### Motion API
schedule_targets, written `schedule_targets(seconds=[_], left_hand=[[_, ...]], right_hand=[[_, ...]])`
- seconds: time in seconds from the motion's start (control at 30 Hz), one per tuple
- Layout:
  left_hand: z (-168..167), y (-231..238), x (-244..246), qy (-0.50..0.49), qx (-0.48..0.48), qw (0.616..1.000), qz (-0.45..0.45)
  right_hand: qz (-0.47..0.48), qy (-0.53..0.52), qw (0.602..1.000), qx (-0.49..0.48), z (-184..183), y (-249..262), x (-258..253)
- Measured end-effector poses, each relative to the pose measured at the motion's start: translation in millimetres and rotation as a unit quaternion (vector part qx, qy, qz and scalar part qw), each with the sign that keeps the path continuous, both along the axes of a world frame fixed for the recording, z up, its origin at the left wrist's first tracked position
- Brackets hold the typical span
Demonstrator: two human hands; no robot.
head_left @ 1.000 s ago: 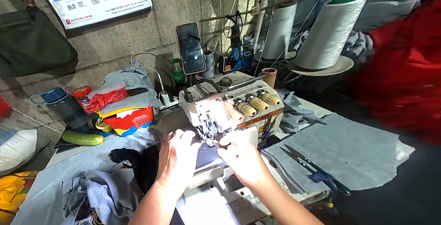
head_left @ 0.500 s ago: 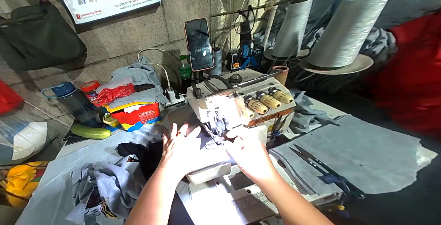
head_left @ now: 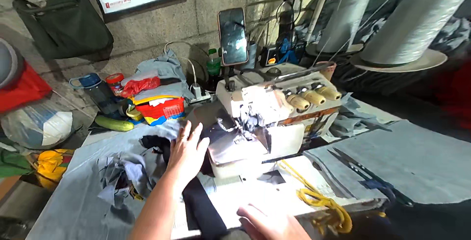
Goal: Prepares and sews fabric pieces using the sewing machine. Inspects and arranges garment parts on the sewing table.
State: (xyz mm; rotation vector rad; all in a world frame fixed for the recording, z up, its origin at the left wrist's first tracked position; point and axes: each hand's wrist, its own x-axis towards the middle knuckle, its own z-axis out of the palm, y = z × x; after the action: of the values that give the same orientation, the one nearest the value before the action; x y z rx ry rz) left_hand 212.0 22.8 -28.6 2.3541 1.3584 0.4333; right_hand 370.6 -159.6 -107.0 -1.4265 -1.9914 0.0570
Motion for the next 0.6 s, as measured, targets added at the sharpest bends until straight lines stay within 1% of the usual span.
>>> schedule_targets(seconds=[0.03, 0.07, 0.13, 0.17, 0.2, 0.23, 0.27, 0.33, 0.4, 0.5, 0.6], left_hand=[[-3, -6, -12, -0.029, 0.018, 0.999, 0.006], [-6, -11, -25, -0.065, 0.059, 0.996, 0.010], [-16, -20, -52, -0.127, 0.144, 0.981, 0.010], [-17, -25, -64, -0.141, 0.170, 0.975, 0.009], [-16, -31, -74, -0.148, 0.182, 0.972, 0.011], [-15, -37, -82, -0.152, 0.191, 0.970, 0.012], [-14, -43, -88, -0.157, 0.196, 0.968, 0.011], [-15, -53, -96, -0.166, 0.202, 0.965, 0.012], [-16, -61, -101, -0.177, 0.209, 0.962, 0.008], [-21, -74, -107, -0.188, 0.217, 0.958, 0.007], [-24, -88, -113, -0.206, 0.191, 0.960, 0.002]], right_hand=[[0.013, -0.021, 1.000, 0.014, -5, 0, -1], [0.012, -0.028, 0.999, 0.038, -12, 2, -1], [-0.001, -0.016, 0.997, 0.078, -19, 7, 0], [0.008, -0.005, 0.998, 0.070, -13, 6, -2], [0.037, 0.011, 0.999, 0.035, -1, 3, -7], [0.067, 0.008, 0.998, 0.015, 5, 3, -13], [0.090, -0.013, 0.996, 0.021, 5, 6, -20], [0.103, -0.077, 0.989, 0.070, -12, 16, -33], [0.099, -0.103, 0.986, 0.091, -25, 24, -41], [0.085, -0.094, 0.987, 0.097, -31, 29, -41], [0.097, -0.014, 0.994, 0.055, -29, 27, -36]])
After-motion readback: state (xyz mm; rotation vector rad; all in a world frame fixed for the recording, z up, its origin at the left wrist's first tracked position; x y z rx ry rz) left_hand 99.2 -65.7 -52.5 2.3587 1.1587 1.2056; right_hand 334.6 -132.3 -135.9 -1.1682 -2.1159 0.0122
